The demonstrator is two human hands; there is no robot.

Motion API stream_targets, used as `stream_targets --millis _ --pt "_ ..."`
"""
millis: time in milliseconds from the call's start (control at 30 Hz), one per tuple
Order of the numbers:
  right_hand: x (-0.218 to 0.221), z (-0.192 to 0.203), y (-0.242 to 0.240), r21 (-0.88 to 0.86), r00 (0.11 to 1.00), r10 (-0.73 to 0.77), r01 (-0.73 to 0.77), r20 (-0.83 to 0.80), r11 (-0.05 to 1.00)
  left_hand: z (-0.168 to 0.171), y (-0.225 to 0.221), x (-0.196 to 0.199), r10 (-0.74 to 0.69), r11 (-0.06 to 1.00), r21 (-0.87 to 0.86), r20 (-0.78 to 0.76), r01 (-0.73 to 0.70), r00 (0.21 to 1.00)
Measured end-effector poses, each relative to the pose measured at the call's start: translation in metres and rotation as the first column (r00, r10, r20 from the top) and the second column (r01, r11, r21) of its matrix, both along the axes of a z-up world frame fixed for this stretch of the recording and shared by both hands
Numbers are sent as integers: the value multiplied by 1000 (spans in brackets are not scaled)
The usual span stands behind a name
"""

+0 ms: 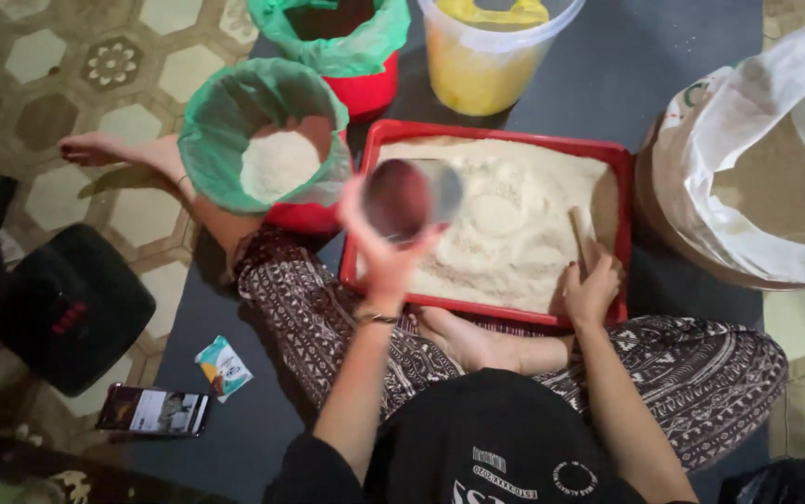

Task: A person is manually scooping rice from a tray into metal cups and transferring it into packaging bags.

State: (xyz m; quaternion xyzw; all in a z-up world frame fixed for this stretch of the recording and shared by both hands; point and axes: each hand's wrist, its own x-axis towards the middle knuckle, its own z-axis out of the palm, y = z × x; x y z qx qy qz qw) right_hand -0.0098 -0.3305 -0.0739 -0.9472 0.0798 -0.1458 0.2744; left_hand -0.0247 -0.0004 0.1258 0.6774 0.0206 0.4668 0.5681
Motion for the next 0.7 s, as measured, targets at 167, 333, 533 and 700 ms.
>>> stream_targets --millis 167,333,533,700 --pt "-2 4 3 -59 999 -18 19 30 998 30 119 -71 253 961 123 -38 -247 967" --pt "3 0 9 -96 999 -35 39 42 995 50 190 -91 516 849 238 -182 -472 837" --pt "1 2 11 -83 998 -14 19 62 996 57 217 -71 560 810 486 -477 -327 678" --pt "0 1 10 -58 999 -21 23 33 998 91 226 -58 516 793 609 -660 -13 546"
